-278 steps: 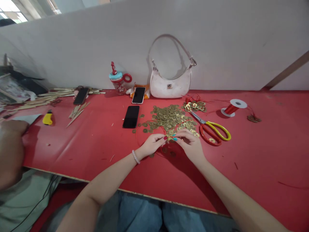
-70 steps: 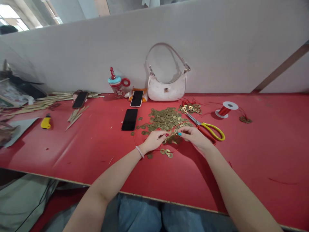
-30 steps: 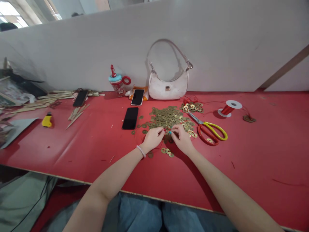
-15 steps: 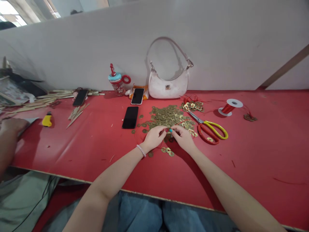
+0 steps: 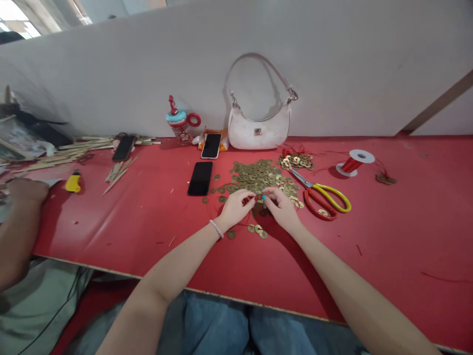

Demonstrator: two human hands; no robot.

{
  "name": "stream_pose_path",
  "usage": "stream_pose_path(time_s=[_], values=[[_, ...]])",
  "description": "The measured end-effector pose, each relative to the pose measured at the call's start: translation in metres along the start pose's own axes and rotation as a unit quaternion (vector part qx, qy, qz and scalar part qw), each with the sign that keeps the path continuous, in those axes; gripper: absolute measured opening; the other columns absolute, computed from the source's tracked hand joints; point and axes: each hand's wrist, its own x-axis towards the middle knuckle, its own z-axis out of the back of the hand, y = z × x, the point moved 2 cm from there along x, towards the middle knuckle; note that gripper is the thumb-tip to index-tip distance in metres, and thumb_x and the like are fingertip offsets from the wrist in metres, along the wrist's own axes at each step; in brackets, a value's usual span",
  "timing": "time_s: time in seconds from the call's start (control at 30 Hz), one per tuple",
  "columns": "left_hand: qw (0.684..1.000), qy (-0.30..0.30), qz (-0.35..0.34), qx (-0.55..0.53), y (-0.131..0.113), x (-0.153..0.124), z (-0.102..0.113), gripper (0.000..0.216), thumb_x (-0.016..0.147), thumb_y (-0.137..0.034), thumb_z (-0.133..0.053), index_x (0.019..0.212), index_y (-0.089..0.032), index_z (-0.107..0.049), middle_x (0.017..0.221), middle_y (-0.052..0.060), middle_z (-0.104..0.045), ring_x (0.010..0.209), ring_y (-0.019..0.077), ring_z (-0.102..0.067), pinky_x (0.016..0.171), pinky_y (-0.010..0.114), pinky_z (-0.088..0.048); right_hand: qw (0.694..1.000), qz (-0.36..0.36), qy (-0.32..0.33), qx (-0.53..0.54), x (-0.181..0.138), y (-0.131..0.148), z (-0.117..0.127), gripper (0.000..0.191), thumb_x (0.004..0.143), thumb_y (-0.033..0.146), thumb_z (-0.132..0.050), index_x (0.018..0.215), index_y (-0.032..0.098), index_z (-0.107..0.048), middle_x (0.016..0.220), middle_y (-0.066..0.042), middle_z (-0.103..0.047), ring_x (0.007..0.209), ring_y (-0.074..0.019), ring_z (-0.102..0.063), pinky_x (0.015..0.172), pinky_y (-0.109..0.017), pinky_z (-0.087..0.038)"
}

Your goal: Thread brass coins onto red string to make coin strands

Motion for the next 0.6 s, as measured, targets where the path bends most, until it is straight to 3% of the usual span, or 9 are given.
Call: stream_pose_path(time_s=[0.13, 0.6], values=[[1.000, -0.017, 0.008, 0.012, -0.0005, -0.0004, 0.0001, 0.014, 0.079, -0.021, -0.051, 0.082, -0.015, -0.063, 0.077, 0.004, -0.063, 0.069, 0.0125, -0.056, 0.065, 0.024, -0.045, 1.000, 0.013, -0.004, 0.008, -0.0023, 0.0026, -0.0009, 0.019, 0.076, 0.020, -0.044, 0.095, 0.021, -0.043, 0.059, 0.005, -0.044, 0.051, -0.0110, -0.043, 0.050, -0.023, -0.036], [0.999, -0.023, 0.001, 0.031, -0.0007, -0.0008, 0.0005, 0.013, 0.078, -0.021, -0.052, 0.080, -0.016, -0.064, 0.073, 0.003, -0.061, 0.065, 0.0114, -0.054, 0.063, 0.023, -0.043, 0.994, 0.063, -0.044, -0.073, -0.0088, 0.0078, -0.0050, 0.007, 0.076, 0.022, -0.046, 0.080, 0.021, -0.041, 0.062, 0.003, -0.047, 0.054, -0.0114, -0.047, 0.052, -0.024, -0.038]])
